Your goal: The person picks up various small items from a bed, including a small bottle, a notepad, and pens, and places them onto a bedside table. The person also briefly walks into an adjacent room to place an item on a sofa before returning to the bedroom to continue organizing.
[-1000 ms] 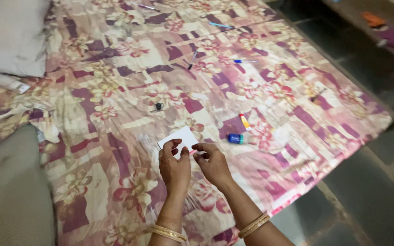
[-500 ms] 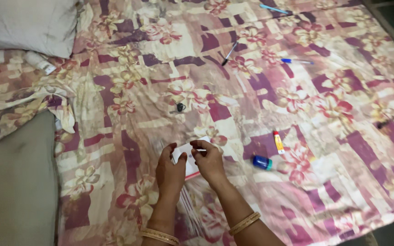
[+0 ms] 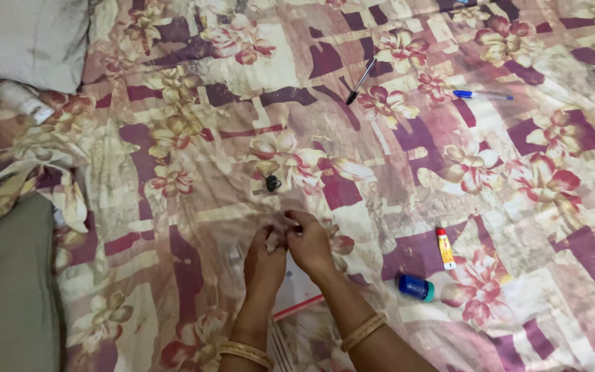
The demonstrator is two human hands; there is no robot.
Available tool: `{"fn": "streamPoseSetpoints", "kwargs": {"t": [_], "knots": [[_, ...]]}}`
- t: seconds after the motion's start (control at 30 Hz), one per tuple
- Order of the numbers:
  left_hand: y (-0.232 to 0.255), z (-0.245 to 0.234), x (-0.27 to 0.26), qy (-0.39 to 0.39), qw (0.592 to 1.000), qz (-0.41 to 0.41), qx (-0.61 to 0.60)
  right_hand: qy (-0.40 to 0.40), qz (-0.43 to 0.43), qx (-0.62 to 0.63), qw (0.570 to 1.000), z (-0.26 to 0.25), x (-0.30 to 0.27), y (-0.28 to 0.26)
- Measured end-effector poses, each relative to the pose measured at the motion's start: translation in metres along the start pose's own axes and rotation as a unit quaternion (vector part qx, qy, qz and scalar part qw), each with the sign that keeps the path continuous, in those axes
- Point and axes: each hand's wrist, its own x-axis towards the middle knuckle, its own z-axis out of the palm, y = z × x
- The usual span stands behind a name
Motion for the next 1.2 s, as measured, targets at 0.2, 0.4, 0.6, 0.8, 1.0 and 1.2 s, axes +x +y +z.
{"fn": "streamPoseSetpoints", "kwargs": {"t": [0.2,0.4,0.6,0.8,1.0,1.2], "knots": [[0.024,-0.005,0.022,0.026,0.999,0.0,-0.043,0.029,-0.167,-0.127,0.977,0.023,0.053,-0.007],[0.038,-0.011,0.019,0.019,0.997,-0.03,-0.069,-0.039,-0.122,-0.173,0.977,0.03,0.085,-0.012],[0.001,0.002,0.013,0.005,0.999,0.013,-0.049,-0.018,-0.068,-0.16,0.985,-0.001,0.033,-0.038],[-0.015,0.006,-0.029,-0.011,0.995,0.057,-0.076,0.076,-0.132,-0.119,0.981,-0.044,-0.065,-0.063],[0.015,-0.012,-0.103,-0.034,0.993,0.106,-0.047,0.135,-0.141,-0.1,0.976,-0.074,-0.149,-0.096],[0.012,0.0,-0.155,-0.205,0.86,0.104,-0.456,0.167,-0.092,-0.027,0.981,-0.102,-0.232,-0.121]]}}
